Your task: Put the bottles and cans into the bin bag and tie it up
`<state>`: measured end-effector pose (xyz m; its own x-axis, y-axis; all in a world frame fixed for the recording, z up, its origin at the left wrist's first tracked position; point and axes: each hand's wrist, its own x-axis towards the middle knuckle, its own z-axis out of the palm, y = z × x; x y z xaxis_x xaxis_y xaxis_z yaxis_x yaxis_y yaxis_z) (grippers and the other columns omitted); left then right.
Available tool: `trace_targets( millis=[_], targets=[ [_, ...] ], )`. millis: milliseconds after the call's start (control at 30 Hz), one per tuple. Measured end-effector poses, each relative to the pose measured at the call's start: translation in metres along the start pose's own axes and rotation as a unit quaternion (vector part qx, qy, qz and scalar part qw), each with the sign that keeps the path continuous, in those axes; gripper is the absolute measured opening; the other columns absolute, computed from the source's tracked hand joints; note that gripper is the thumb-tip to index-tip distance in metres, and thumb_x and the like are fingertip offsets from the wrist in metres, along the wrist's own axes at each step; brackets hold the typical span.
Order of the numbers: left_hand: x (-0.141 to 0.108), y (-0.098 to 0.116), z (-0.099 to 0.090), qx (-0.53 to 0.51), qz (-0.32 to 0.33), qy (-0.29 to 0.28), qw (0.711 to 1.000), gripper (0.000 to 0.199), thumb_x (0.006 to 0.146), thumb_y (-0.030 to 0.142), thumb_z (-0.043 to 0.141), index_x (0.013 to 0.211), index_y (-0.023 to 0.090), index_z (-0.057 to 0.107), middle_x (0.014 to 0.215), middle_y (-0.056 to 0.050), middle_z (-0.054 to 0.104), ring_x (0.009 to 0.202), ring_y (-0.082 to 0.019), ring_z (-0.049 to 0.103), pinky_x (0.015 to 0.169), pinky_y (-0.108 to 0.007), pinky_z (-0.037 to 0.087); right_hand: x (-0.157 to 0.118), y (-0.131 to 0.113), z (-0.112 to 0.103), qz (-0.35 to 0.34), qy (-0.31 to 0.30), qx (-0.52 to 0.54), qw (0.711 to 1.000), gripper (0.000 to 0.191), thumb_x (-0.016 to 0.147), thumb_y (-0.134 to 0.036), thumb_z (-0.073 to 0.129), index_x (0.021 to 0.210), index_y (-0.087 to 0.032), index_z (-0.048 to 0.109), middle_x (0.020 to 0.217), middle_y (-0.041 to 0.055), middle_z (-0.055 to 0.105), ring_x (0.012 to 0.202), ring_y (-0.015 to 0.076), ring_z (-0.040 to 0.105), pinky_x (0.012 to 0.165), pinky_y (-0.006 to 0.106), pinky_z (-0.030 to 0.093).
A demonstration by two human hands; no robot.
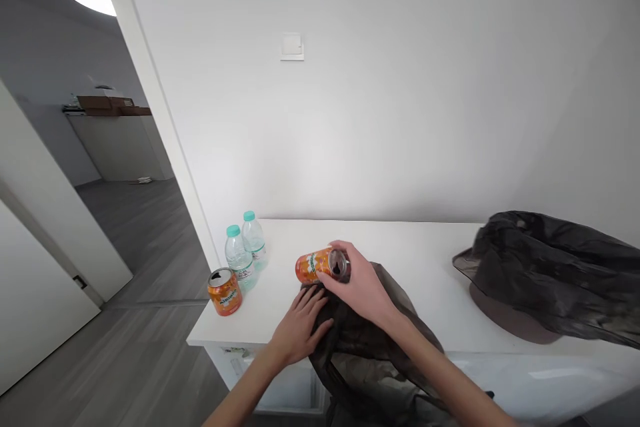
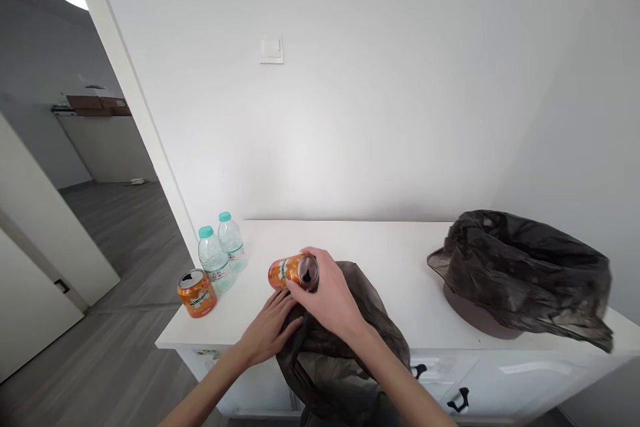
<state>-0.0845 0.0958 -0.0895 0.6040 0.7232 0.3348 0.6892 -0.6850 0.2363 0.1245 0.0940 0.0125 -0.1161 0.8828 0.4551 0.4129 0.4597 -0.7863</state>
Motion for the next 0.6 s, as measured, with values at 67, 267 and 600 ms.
trace_targets(
  millis=[67, 267, 600],
  targets=[
    [-0.002, 0.000, 0.001, 0.007, -0.002, -0.008, 1.000, 0.051, 0.106, 0.049, 0.045, 0.148, 0.021, 0.054, 0.156, -0.011, 0.054, 0.150, -0.030, 0.042, 0.125, -0.056, 0.034, 0.037, 0.018, 0.032, -0.002, -0.017, -0.002, 1.000, 0.057, 0.079, -0.039, 0.074, 0.131, -0.025, 0.053, 0.127, 0.0061, 0.066, 0.112, 0.0238, 0.065, 0.097, 0.041, 0.053],
    [-0.007, -0.009, 0.003, -0.004, -0.006, -0.041, 0.999, 0.055, 0.107, 0.049, 0.043, 0.154, 0.022, 0.045, 0.163, -0.008, 0.045, 0.155, -0.030, 0.034, 0.127, -0.056, 0.031, 0.134, 0.059, 0.124, -0.018, -0.128, -0.087, 0.988, 0.048, 0.081, -0.035, 0.069, 0.125, -0.024, 0.054, 0.127, 0.0082, 0.063, 0.113, 0.0246, 0.061, 0.095, 0.040, 0.049],
    [-0.003, -0.015, 0.005, -0.014, -0.015, -0.084, 0.996, 0.052, 0.108, 0.045, 0.040, 0.155, 0.024, 0.045, 0.169, -0.006, 0.033, 0.158, -0.033, 0.025, 0.127, -0.060, 0.028, 0.202, 0.073, 0.181, -0.029, -0.228, -0.091, 0.969, 0.052, 0.079, -0.031, 0.072, 0.128, -0.023, 0.056, 0.124, 0.0105, 0.063, 0.109, 0.0269, 0.061, 0.086, 0.035, 0.048]
  ],
)
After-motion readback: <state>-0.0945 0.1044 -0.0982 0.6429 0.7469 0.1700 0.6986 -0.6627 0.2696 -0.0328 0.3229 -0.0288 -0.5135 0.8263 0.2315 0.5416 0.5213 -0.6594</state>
